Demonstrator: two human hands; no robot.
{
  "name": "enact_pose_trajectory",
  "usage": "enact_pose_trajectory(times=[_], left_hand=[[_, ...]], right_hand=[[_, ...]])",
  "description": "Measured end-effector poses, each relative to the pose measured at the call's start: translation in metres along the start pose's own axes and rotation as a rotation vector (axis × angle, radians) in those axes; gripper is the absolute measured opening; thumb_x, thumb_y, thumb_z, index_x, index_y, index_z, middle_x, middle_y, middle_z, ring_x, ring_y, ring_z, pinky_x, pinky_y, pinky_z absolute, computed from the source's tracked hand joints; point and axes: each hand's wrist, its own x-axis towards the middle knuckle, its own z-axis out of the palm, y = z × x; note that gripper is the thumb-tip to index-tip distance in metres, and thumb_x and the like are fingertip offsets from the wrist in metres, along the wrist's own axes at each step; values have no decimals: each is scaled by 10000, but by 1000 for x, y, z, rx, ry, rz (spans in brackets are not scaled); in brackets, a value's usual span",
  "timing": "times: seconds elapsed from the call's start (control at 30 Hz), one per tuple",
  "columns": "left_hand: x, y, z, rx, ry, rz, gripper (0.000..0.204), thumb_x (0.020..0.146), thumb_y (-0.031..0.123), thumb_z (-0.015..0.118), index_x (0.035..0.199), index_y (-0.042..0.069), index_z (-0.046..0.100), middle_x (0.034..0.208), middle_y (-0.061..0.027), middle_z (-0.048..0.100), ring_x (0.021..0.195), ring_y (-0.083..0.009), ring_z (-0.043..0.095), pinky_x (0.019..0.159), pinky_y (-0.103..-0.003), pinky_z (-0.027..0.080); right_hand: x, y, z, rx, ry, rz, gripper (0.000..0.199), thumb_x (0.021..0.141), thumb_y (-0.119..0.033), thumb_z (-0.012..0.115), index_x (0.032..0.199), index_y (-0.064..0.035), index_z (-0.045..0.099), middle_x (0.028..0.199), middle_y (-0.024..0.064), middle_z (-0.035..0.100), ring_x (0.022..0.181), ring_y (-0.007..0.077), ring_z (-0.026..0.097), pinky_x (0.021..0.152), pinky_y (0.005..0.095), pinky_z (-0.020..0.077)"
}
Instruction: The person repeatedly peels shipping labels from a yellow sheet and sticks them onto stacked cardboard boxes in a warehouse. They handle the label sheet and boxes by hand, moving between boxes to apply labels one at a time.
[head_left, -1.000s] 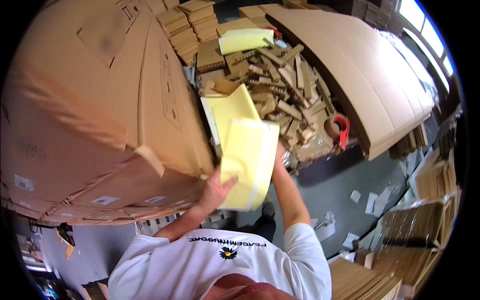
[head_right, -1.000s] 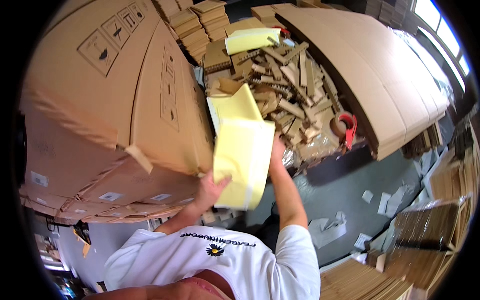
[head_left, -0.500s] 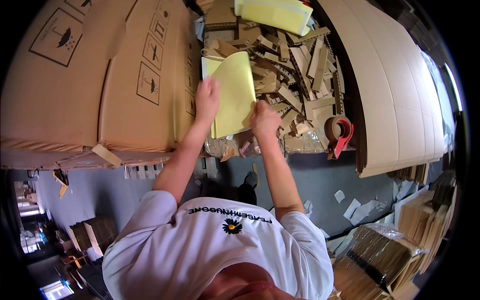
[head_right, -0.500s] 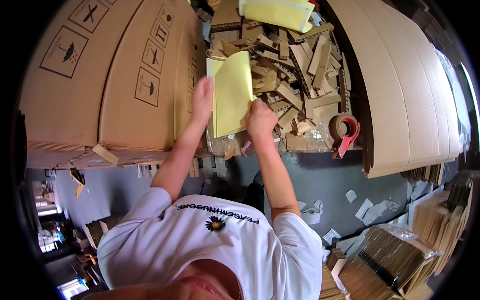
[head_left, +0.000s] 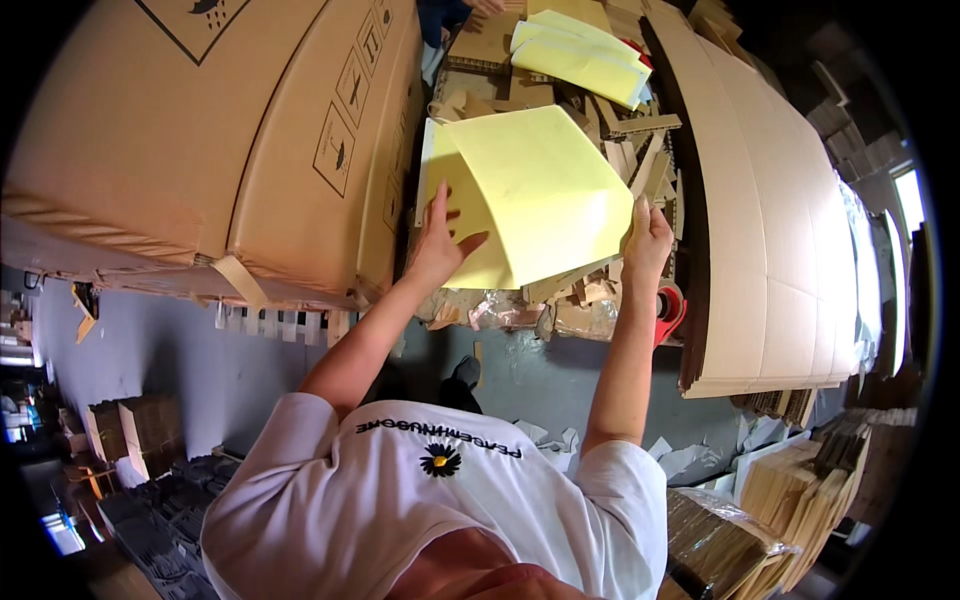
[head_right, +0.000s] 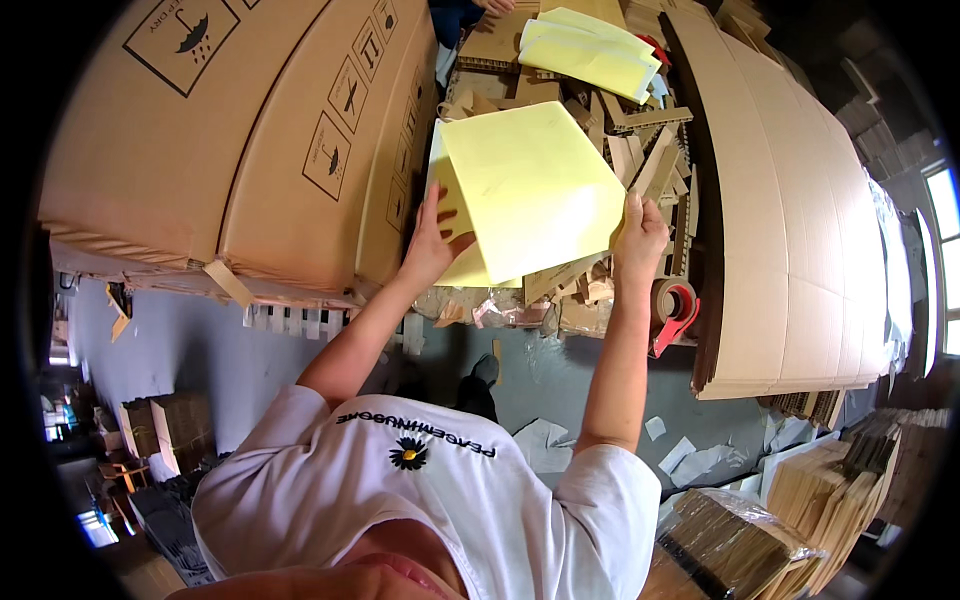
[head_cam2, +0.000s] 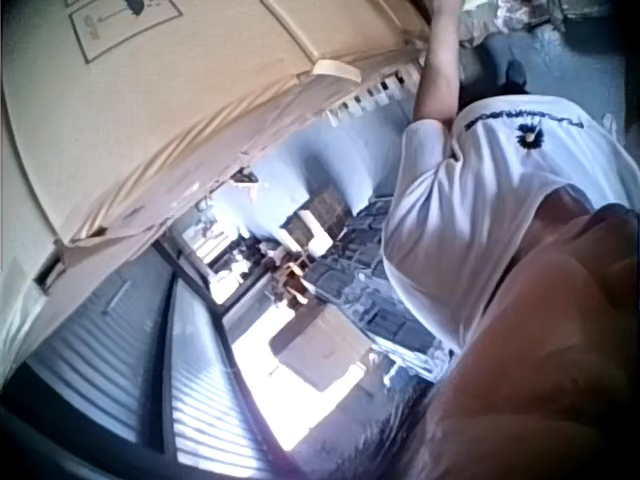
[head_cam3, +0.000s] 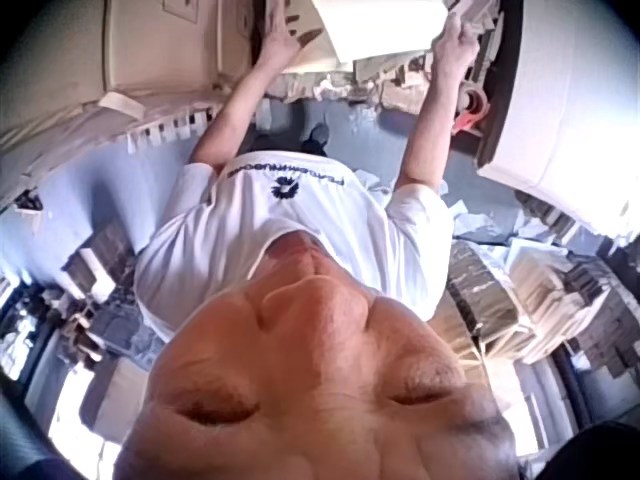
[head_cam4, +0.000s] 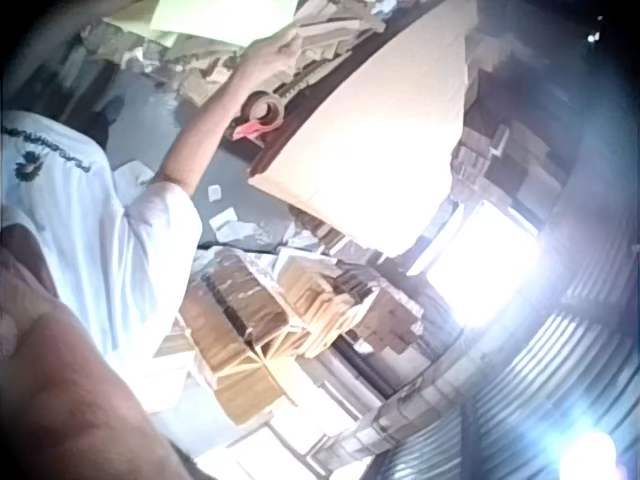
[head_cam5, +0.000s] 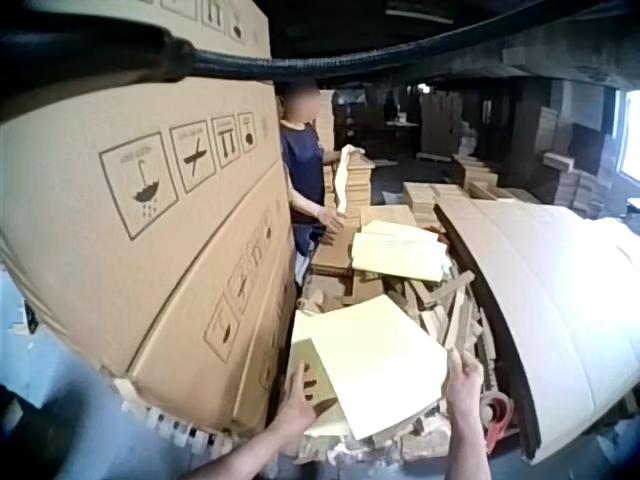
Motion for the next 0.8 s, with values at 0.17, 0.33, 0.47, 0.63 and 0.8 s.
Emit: enact_pose_trajectory(times=[0.17, 0.33, 0.47, 0.63, 0.8], left_hand=[[11, 82, -10, -953, -225, -319, 597, 1035, 197, 508, 1556, 95, 236, 1329, -95, 576, 1117, -207, 634, 898, -356, 555], [-21, 130, -26, -1010, -265, -226, 472, 1069, 341, 428, 1458, 75, 417, 1307, -60, 602, 1116, -181, 633, 936, -372, 535], [-30, 140, -50, -1229, -448, -127, 518, 1075, 439, 366, 1446, 83, 430, 1337, -75, 594, 1178, -206, 615, 975, -384, 521], [-79, 166, -78, -968, -492, 18, 612, 1057, 528, 329, 1372, 20, 462, 1232, -136, 648, 1046, -244, 695, 768, -417, 639], [-125, 143, -119, -930, -680, 263, 733, 998, 539, 487, 1473, -5, 360, 1415, -149, 512, 1213, -276, 602, 954, -436, 537]], right_hand=[[-44, -12, -4, -115, 32, -136, 355, 1016, -243, 568, 792, 32, 561, 611, 75, 485, 591, 134, 426, 554, 329, 369], [-67, -31, -15, -105, 105, -251, 224, 1011, -173, 582, 903, 16, 636, 708, 73, 597, 635, 123, 502, 587, 297, 420], [-73, -81, -43, -191, 163, -518, 96, 970, -76, 638, 974, 18, 659, 809, 93, 677, 696, 144, 611, 644, 275, 489], [-108, -120, -88, -409, 71, -492, 80, 957, -73, 652, 980, 2, 672, 786, 98, 679, 657, 169, 614, 628, 273, 494], [-181, -132, -133, -81, -272, 13, 210, 962, -112, 646, 1047, 76, 685, 887, 36, 706, 803, 83, 586, 742, 253, 493]])
